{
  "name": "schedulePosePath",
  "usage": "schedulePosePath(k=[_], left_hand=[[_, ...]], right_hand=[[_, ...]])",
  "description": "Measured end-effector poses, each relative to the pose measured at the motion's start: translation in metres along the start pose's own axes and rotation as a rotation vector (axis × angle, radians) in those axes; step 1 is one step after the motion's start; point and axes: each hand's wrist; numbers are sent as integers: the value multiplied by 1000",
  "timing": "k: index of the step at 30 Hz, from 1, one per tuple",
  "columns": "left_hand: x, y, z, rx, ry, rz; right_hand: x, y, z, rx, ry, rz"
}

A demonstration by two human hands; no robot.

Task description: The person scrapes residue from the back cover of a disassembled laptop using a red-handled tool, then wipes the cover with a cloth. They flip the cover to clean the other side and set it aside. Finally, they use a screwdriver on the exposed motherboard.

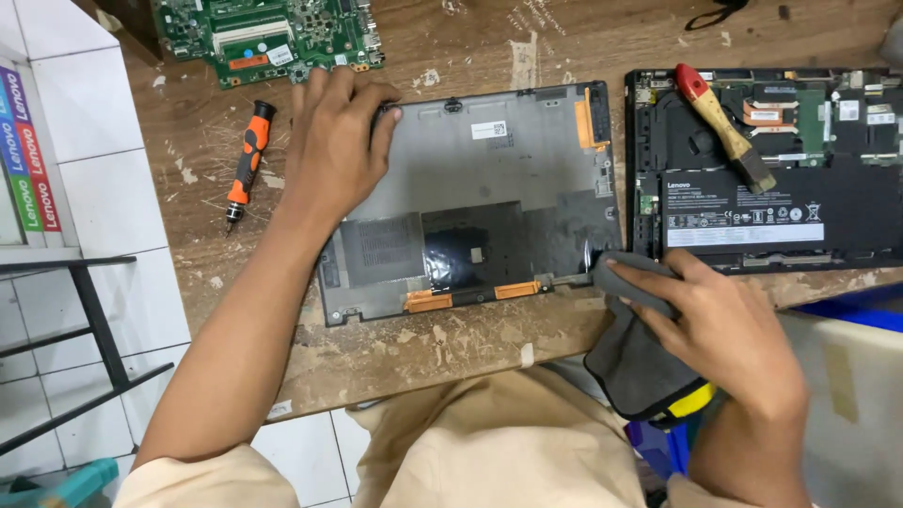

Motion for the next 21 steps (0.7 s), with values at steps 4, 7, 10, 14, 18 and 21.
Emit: schedulePosePath(k=[4,7,10,14,18,21], left_hand=[[-10,2,-7,-70,-38,68],[-39,21,-12,10,13,126],[-75,52,-16,167,105,-88],[-129,84,-16,267,188,-161],[-156,114,4,293,246,-173],[-146,129,28,264,278,-170]], right_hand=[[38,-1,4,212,240,-331],[35,-11,7,286,216,-293],[29,-8,7,250,264,-330],[35,2,5,195,254,-335],[48,7,1,26,378,-66],[51,13,-5,-96,431,39]])
Point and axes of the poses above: each hand's wrist, its own z-axis away from the middle knuckle, its own x-axis out of the palm, y = z × x, and after that the axes turned 11 degrees about z, right-handed
